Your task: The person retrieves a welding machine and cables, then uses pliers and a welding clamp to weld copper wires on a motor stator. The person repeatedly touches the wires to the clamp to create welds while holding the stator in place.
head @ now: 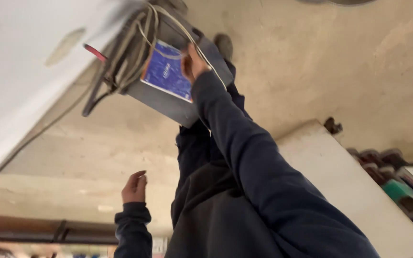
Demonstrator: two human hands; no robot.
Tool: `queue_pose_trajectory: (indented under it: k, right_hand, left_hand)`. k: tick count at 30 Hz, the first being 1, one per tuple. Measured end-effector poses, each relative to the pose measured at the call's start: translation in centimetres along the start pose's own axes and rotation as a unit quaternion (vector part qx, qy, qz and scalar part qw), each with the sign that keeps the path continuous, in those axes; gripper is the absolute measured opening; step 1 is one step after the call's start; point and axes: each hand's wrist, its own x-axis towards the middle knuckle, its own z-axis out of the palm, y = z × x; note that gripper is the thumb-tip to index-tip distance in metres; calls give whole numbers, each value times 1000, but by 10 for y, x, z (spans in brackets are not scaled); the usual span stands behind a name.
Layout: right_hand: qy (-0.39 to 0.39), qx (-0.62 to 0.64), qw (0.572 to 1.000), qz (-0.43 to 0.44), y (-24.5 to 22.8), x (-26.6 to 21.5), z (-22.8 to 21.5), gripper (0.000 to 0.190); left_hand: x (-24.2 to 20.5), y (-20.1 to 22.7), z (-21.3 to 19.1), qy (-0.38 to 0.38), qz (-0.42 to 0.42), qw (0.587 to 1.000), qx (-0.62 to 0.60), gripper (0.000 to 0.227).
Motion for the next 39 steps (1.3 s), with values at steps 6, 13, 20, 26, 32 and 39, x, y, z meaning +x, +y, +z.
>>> queue_pose_trajectory:
  k: [6,13,20,26,32,39]
  right_hand:
    - [5,124,985,-118,-51,-38,38,21]
    - [-182,44,976,-111,-43,-143,85,28]
    - [-186,-266,922,-210,38,-161,114,17]
    - [-99,-193,968,-128,68,-99,187,15]
    - [-163,-169,963,-129,101,20,167,18]
    - [-40,-388,876,-284,31,27,199,37]
  left_hand:
    - [-14,76,68,-122,83,987,67,22]
    - [23,163,59,-105,133,985,28,24]
    - [44,86,29,-84,79,993,-39,23]
    - [31,4,25,-92,34,995,-31,25]
    - [14,-43,23,-106,-4,992,-68,25]
    - [17,-63,17,-97,-18,988,-116,25]
